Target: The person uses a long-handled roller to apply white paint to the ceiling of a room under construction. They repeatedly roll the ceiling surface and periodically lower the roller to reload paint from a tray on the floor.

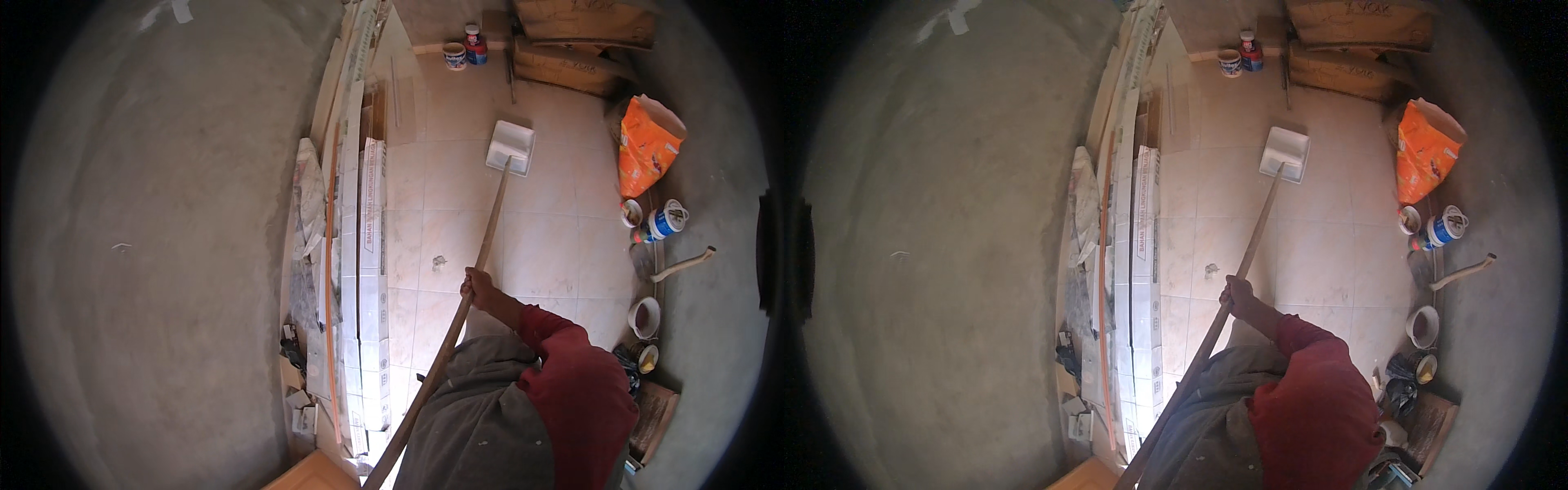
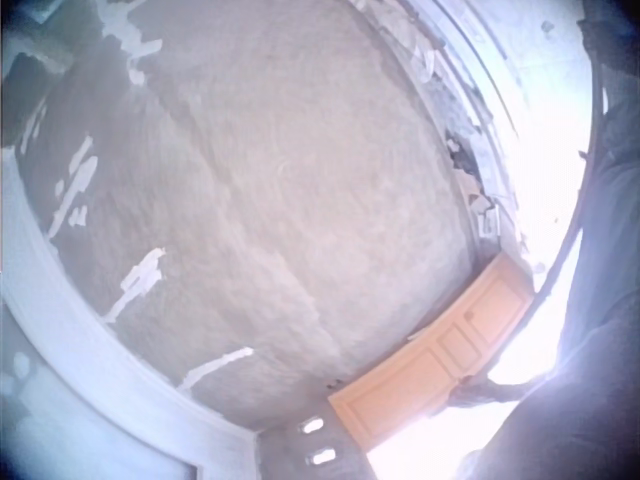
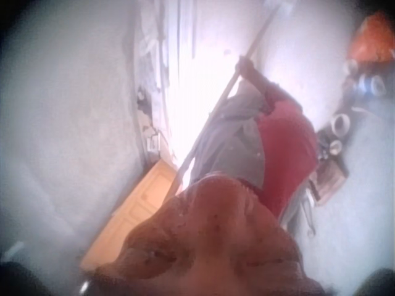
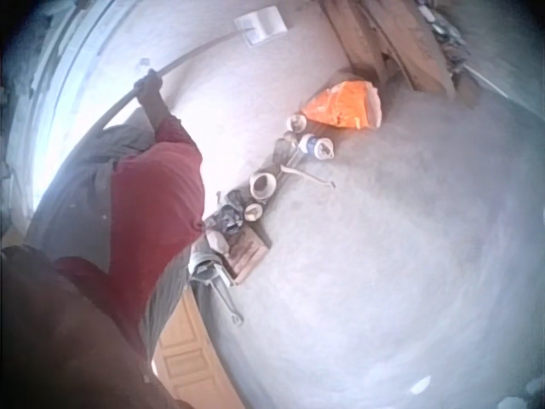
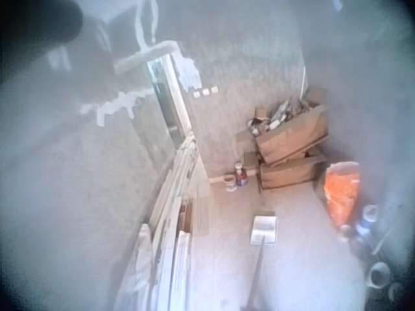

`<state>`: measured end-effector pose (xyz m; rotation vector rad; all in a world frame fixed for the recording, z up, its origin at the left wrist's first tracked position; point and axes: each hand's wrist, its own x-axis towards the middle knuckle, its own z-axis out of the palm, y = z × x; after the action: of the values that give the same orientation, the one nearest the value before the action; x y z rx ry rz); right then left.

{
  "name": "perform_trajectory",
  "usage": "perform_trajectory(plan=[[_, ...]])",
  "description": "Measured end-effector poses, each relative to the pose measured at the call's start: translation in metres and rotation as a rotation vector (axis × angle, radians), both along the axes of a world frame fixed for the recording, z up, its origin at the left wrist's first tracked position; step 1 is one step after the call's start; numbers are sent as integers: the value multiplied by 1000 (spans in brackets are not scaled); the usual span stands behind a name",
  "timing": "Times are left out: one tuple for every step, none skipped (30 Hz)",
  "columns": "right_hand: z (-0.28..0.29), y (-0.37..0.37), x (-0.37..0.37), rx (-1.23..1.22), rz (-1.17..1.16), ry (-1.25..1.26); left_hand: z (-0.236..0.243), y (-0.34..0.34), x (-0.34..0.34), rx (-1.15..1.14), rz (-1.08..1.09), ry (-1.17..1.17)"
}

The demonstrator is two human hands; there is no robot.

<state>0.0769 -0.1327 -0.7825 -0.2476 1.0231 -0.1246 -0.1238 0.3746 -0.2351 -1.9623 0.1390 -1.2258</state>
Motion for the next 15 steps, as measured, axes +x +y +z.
perform_trajectory(plan=[[-2, 5, -4, -3, -10, -4, 1, 5, -7, -5, -1, -4], [-5, 9, -9, -6, -21, -7, 0, 11, -14, -12, -1, -8], [-3, 13, -13, -15, -9, -13, -2, 16, -19, -25, -2, -17], [-1, 20, -21, -24, 3, -17, -4, 22, -25, -29, 4, -24], [1, 26, -29, -31, 14, -22, -6, 27, -32, -35, 9, -36], [4, 33, -40, 32, 13, -37, -4, 31, -34, -38, 10, -29], [6, 37, -44, 48, 20, -42, -5, 35, -39, -41, 14, -24], [8, 42, -46, 65, 26, -46, -7, 38, -42, -47, 17, -30], [10, 50, -53, 90, 28, -46, -5, 40, -44, -47, 13, -21], [13, 57, -59, 104, 29, -33, -4, 41, -46, -45, 8, -18], [15, 64, -62, 118, 29, -19, -5, 43, -52, -38, 13, -13], [15, 70, -63, 130, 31, -11, -5, 43, -53, -38, 8, -14], [16, 77, -65, 108, 45, -1, -2, 42, -52, -38, 4, -9], [17, 84, -67, 85, 60, 10, -1, 42, -54, -37, 3, -5], [14, 87, -67, 63, 74, 16, -1, 42, -57, -30, 6, -8]])
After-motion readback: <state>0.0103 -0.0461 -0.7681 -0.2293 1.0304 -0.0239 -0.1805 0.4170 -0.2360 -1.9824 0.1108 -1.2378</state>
